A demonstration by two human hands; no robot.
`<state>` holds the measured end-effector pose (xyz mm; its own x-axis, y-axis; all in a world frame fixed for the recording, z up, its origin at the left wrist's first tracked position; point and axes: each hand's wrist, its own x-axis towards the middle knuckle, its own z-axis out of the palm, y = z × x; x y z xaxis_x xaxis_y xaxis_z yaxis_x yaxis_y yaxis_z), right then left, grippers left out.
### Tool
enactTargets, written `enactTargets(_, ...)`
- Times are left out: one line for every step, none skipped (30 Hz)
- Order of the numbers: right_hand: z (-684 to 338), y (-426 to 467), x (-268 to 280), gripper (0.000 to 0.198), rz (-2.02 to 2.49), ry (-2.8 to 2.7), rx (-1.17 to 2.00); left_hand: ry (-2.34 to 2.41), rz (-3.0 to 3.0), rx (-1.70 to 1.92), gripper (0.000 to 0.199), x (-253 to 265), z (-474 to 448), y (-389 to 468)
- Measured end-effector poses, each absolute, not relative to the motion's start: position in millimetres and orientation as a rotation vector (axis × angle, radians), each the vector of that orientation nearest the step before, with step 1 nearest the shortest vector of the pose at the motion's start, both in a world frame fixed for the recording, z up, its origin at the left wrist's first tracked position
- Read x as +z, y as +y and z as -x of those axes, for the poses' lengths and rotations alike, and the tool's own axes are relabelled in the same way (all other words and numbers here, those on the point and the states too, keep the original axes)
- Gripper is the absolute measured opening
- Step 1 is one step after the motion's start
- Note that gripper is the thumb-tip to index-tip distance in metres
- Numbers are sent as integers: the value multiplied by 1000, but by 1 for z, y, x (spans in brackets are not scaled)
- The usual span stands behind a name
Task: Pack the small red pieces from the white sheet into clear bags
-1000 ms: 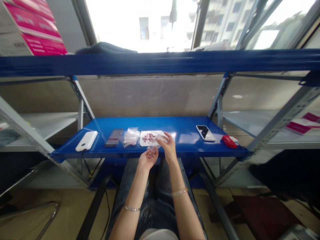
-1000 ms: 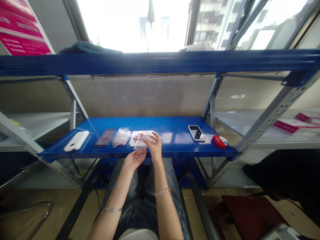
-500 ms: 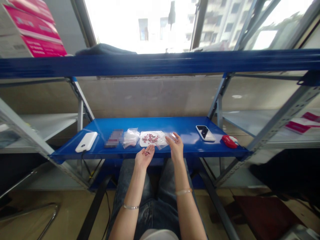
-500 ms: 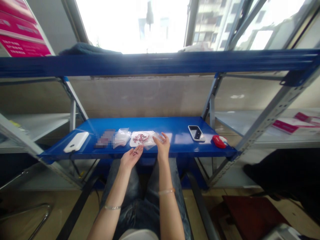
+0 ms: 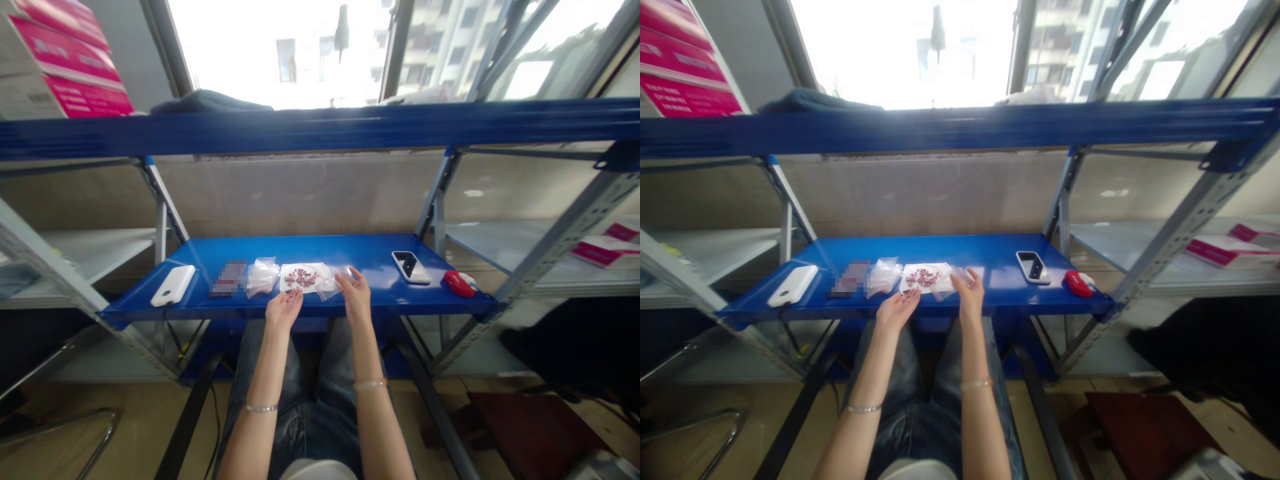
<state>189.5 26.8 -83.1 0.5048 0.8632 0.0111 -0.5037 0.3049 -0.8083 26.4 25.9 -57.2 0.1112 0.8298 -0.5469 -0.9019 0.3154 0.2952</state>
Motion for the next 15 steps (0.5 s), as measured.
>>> enactTargets(-190,26,-83,71,847,-496,963,709,112,1273,42,-57,-26,26)
enactTargets(-190,26,-82,71,847,-495,968,707,103,1269,42,-57,-26,26)
enactTargets(-190,26,-82,71,848,-494,971,710,98,1268,43,-57,-26,26)
enactTargets(-190,26,-82,71,850,-495,970,718,96,1268,43,-57,-26,25)
enactTargets(-190,25,-82,71,854,-497,970,731,98,1271,43,-58,-25,25)
enactTargets(-191,25,-82,71,858,-499,969,744,99,1274,44,-58,-25,26)
enactTargets(-191,25,-82,70,862,-499,969,755,97,1276,44,-58,-25,26)
enactTargets(-191,25,-82,70,866,-497,970,760,92,1275,45,-58,-24,26)
enactTargets(-191,25,-82,70,868,-493,973,762,85,1269,45,-57,-23,27)
enactTargets(-191,25,-82,70,870,-489,977,761,78,1258,46,-57,-22,28)
enactTargets(-190,25,-82,69,874,-482,980,759,73,1245,47,-56,-21,30)
enactTargets(-190,25,-82,69,880,-473,981,755,69,1232,48,-55,-21,32)
enactTargets(-190,26,-83,68,889,-465,983,752,68,1222,49,-54,-20,34)
enactTargets(-189,26,-83,67,899,-457,984,751,66,1215,49,-52,-19,36)
enactTargets(-189,27,-84,66,908,-450,988,754,59,1209,49,-51,-18,38)
